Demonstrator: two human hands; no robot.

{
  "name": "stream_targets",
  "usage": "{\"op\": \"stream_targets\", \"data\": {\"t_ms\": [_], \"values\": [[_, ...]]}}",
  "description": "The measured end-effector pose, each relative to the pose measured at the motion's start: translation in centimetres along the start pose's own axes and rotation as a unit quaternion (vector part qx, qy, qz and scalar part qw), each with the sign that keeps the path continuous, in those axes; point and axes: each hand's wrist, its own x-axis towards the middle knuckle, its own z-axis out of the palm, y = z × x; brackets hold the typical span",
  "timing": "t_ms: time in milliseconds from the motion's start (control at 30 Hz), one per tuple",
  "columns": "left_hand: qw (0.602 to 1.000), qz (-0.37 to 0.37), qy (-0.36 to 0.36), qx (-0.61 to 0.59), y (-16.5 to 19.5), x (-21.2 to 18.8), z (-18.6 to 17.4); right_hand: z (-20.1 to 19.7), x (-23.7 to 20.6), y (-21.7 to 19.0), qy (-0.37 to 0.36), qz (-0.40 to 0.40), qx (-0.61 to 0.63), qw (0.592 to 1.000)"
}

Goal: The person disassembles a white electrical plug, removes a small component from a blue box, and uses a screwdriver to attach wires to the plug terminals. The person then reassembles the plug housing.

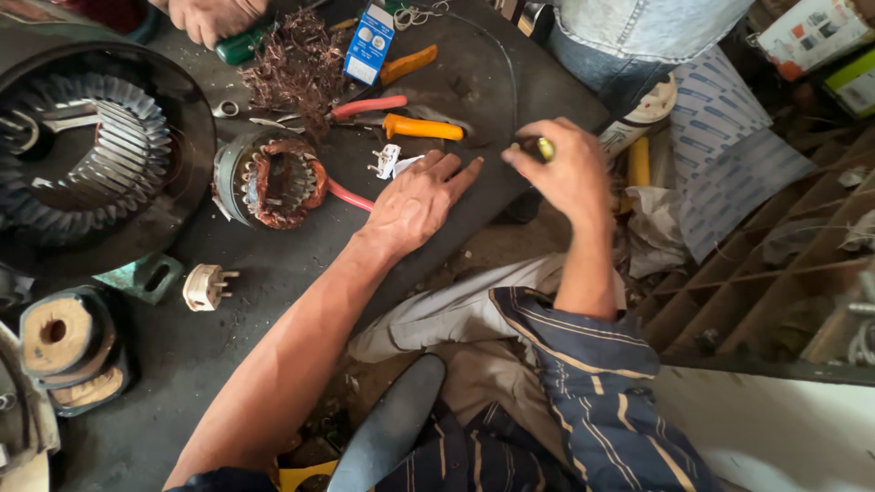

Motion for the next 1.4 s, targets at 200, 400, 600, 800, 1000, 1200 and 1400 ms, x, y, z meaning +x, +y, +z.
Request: {"op": "stream_targets", "data": {"t_ms": [200, 400, 600, 800, 1000, 1200, 1400], "values": [[0.999, 0.024, 0.029, 0.019, 0.7, -0.2, 0.3, 0.9, -0.7, -0.6, 0.002, 0.014, 0.002, 1.0], [0.998, 0.019, 0.007, -0.06, 1.4, 1.3, 2.0, 1.4, -3.5, -0.1, 0.051, 0.0, 0.018, 0.999], [0.99, 0.046, 0.015, -0.129, 0.5, 4.1, 5.3, 1.3, -6.5, -0.5, 0.093, 0.051, 0.037, 0.994], [0.991, 0.074, 0.01, -0.112, -0.1, 3.8, 6.4, 1.3, -7.6, -1.5, 0.106, 0.042, 0.037, 0.993], [0.994, 0.093, -0.028, -0.04, 0.8, 4.1, 5.7, 0.8, -8.4, -2.5, 0.141, 0.016, 0.012, 0.99], [0.995, 0.1, -0.03, 0.0, 0.8, 4.1, 6.0, 0.4, -10.5, -2.8, 0.085, 0.066, 0.009, 0.994], [0.996, 0.084, -0.024, -0.015, 0.6, 3.9, 7.0, -2.8, -14.0, -1.1, 0.036, 0.114, 0.042, 0.992]]}}
